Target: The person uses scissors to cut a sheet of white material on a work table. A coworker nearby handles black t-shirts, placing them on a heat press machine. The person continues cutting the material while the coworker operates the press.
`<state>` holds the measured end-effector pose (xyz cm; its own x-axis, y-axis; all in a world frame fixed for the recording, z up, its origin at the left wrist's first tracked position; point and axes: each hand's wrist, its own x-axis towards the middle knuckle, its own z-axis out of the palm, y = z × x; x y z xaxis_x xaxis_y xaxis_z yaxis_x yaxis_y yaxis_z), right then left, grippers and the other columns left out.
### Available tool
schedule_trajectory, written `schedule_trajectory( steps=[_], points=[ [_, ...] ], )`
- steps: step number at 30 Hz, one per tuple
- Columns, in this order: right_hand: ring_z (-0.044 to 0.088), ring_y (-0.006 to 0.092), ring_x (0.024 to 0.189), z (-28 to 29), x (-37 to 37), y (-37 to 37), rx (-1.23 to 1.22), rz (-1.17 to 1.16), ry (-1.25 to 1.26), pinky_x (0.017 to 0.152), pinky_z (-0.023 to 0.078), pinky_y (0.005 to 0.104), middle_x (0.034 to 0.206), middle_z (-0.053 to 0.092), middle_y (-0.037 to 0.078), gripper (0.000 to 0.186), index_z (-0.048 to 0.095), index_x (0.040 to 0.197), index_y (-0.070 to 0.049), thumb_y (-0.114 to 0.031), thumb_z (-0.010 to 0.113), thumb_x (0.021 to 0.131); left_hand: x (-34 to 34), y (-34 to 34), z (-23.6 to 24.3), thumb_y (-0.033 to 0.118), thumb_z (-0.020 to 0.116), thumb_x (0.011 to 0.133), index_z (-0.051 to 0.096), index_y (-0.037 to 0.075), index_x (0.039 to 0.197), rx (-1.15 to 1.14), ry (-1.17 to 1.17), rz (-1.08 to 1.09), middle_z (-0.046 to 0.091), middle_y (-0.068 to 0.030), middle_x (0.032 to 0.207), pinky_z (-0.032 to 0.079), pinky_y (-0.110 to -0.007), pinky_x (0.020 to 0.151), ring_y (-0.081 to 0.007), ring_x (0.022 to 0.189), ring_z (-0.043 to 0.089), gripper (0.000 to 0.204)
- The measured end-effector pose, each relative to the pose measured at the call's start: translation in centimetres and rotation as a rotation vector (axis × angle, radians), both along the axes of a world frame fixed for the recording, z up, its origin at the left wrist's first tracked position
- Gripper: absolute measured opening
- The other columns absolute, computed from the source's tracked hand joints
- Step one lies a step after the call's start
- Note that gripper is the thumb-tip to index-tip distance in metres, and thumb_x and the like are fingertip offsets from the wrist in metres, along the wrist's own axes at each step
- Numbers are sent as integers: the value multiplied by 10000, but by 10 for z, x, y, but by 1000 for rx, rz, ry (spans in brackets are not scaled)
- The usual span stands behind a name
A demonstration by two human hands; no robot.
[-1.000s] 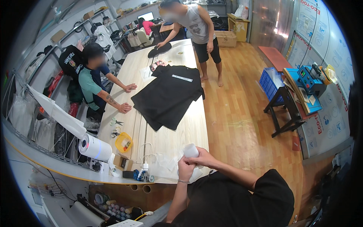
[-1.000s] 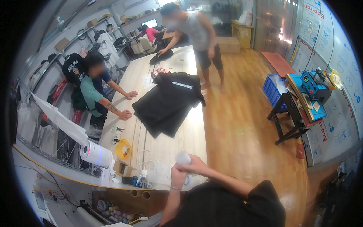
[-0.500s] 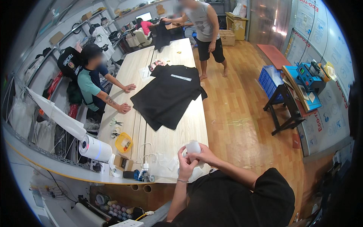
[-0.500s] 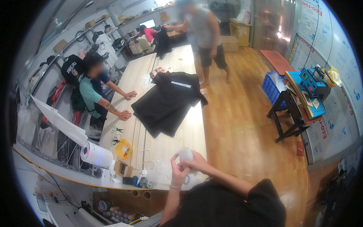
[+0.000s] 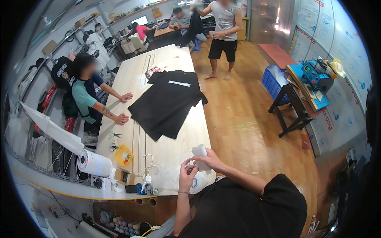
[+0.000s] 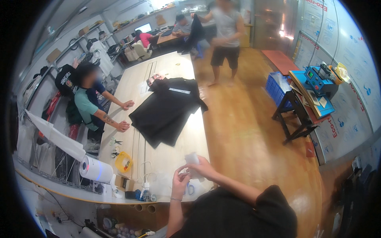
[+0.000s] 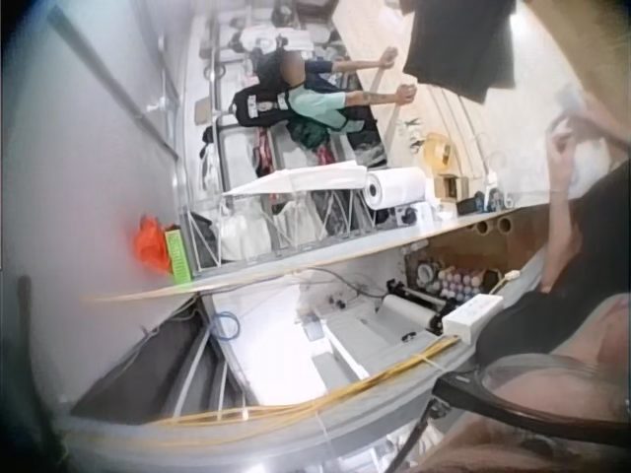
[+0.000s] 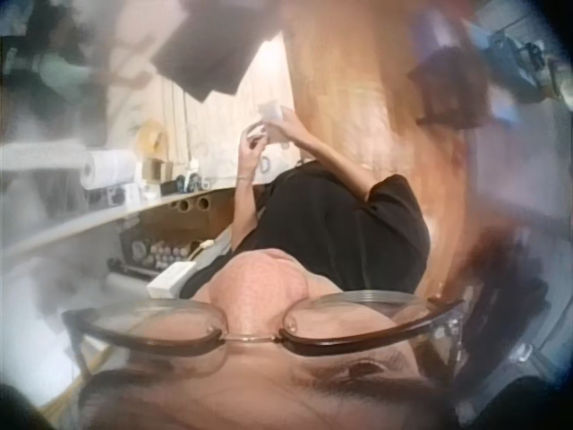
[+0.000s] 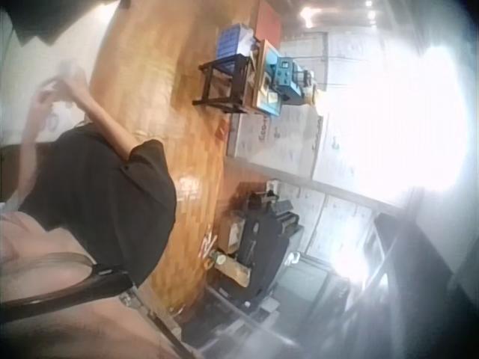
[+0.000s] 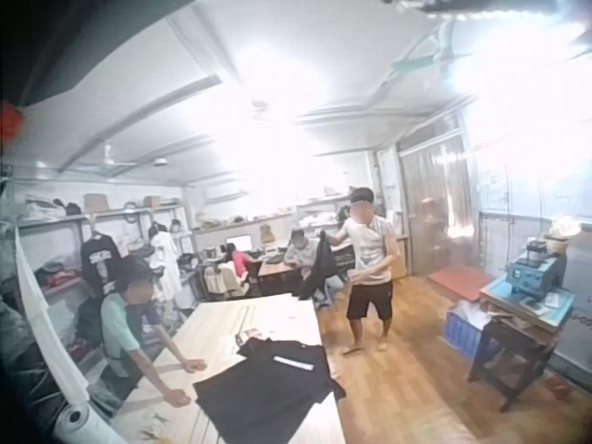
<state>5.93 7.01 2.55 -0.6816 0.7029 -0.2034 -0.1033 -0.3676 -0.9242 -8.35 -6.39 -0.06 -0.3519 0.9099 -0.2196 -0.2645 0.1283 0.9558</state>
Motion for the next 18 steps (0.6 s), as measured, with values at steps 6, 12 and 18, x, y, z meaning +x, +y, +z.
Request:
schedule_trajectory(
  steps=[6,12,18],
  points=[
    [717,152,980,6,4,1,85,40,-99,825,601,329,1134,731,84,517,617,1382,-25,-250,813,960,0,5,-3,42,752,1012,516,3,1482,-18,-5,-5,739,-88,1129,578,-283,903,-139,1024,709,528],
    [722,170,993,-2,5,-2,129,93,-117,841,592,336,1154,720,103,567,567,1394,-33,-261,817,940,7,5,-4,15,723,1015,523,-18,1480,-31,-10,-8,719,-75,1143,565,-273,880,-127,1001,694,507],
    [720,178,996,-4,6,-3,146,88,-123,852,584,338,1140,718,103,567,577,1379,-34,-272,825,927,7,5,-2,21,727,1011,531,-32,1473,-41,20,-28,718,-82,1149,566,-285,884,-139,1013,695,505]
  ],
)
